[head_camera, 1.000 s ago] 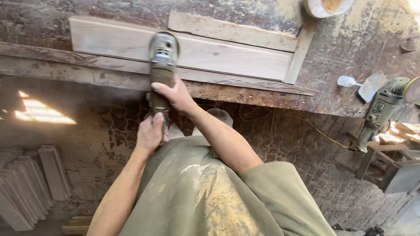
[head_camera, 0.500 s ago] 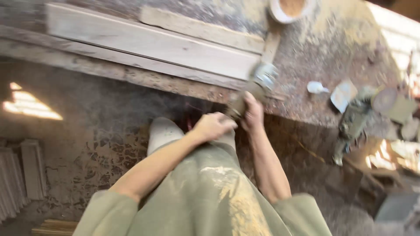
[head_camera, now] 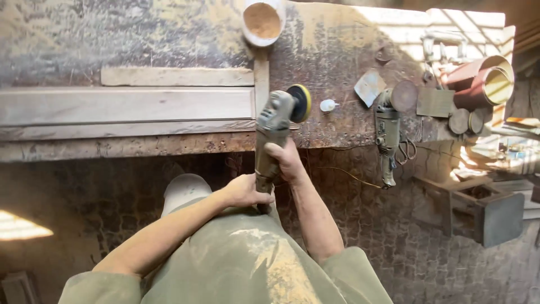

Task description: Sanding wooden panels using a handheld power sander and applying adhesive or finish.

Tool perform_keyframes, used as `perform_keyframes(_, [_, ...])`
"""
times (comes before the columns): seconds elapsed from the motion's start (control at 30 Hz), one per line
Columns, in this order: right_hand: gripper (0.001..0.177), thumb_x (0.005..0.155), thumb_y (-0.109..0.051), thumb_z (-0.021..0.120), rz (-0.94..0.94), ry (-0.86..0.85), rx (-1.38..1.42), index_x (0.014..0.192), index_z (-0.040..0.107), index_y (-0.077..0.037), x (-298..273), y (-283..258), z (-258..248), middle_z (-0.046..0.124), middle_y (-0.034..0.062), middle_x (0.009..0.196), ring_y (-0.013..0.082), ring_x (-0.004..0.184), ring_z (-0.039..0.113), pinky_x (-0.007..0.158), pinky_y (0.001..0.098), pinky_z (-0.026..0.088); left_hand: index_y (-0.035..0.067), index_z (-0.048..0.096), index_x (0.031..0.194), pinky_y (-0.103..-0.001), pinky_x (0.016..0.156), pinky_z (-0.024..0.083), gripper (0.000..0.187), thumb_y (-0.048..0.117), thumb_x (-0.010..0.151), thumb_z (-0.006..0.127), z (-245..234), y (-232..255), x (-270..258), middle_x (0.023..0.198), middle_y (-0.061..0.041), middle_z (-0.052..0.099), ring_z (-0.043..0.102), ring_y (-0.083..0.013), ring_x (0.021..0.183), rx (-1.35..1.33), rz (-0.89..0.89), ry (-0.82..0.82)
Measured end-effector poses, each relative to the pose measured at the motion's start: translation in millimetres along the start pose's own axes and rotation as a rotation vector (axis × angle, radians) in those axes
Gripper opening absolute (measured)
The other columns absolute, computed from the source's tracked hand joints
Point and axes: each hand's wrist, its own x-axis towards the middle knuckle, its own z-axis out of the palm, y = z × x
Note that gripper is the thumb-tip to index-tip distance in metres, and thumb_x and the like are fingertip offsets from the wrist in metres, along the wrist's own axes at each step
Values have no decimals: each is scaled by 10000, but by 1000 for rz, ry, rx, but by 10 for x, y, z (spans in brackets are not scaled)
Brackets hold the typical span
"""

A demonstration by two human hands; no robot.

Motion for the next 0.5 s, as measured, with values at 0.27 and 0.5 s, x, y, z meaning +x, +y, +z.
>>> perform_keyframes(0.27, [923,696,-516,904,-34,541,-1114,1359,486,-28,599,101,-559,652,209,1201,400,1093,643,944,514,503,-9,673,1144,-491,869,553,601,473,794,750,-455,-666,-359,1052,-253,717,689,-429,1008,537,-112,235])
perform_keyframes(0.5, [823,664,-490,879,-113,680,-1587,1273,506,-80,583,220,-974,627,165,1136,378,1066,615,901,528,453,0,716,914,-459,781,576,510,500,814,730,-1719,-744,355,860,-230,744,734,-362,824,541,-281,492])
